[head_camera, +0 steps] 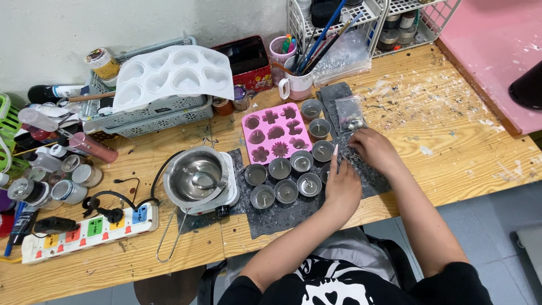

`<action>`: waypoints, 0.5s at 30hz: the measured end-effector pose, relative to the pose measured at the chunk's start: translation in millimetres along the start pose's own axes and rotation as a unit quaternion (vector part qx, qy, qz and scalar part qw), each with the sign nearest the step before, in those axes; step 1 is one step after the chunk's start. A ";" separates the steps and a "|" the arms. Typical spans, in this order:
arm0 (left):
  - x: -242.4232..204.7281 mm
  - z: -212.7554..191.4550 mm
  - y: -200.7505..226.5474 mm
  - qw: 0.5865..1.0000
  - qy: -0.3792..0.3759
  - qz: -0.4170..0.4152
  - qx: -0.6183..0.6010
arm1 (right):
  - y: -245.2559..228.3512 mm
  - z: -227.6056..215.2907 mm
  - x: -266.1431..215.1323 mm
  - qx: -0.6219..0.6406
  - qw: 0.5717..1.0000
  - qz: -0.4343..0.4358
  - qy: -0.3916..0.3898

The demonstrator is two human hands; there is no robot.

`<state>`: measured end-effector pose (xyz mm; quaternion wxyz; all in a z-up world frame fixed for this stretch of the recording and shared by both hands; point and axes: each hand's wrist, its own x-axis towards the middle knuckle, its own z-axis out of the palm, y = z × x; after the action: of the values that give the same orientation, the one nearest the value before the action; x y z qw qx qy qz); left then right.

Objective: Preparing wicks by cutting them and inserting them into metal tabs for candle making.

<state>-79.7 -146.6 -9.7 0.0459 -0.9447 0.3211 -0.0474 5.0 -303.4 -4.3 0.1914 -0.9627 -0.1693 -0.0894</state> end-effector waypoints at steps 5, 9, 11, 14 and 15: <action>0.0 -1.4 3.6 1.000 -0.014 0.000 0.017 | 0.7 -0.4 5.2 0.014 0.999 0.047 -0.005; 1.3 -20.5 1.3 0.998 -0.066 0.008 -0.021 | 5.6 -1.8 2.1 0.057 0.996 0.020 0.061; -10.2 -17.0 -1.2 0.998 0.019 -0.002 -0.054 | 2.3 -0.6 -8.5 0.128 0.986 0.030 0.100; -25.6 -33.8 -16.4 0.962 0.139 -0.033 -0.234 | -16.3 -4.5 -28.0 0.285 0.943 0.071 0.157; -34.5 -41.7 -21.6 0.909 0.165 -0.052 -0.378 | -26.1 -4.1 -39.8 0.371 0.906 0.108 0.171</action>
<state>-98.9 -110.8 32.1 -0.3712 -0.8852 0.2687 -0.0803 -41.7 -294.0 -1.2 0.5692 -0.8046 -0.0497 -0.1617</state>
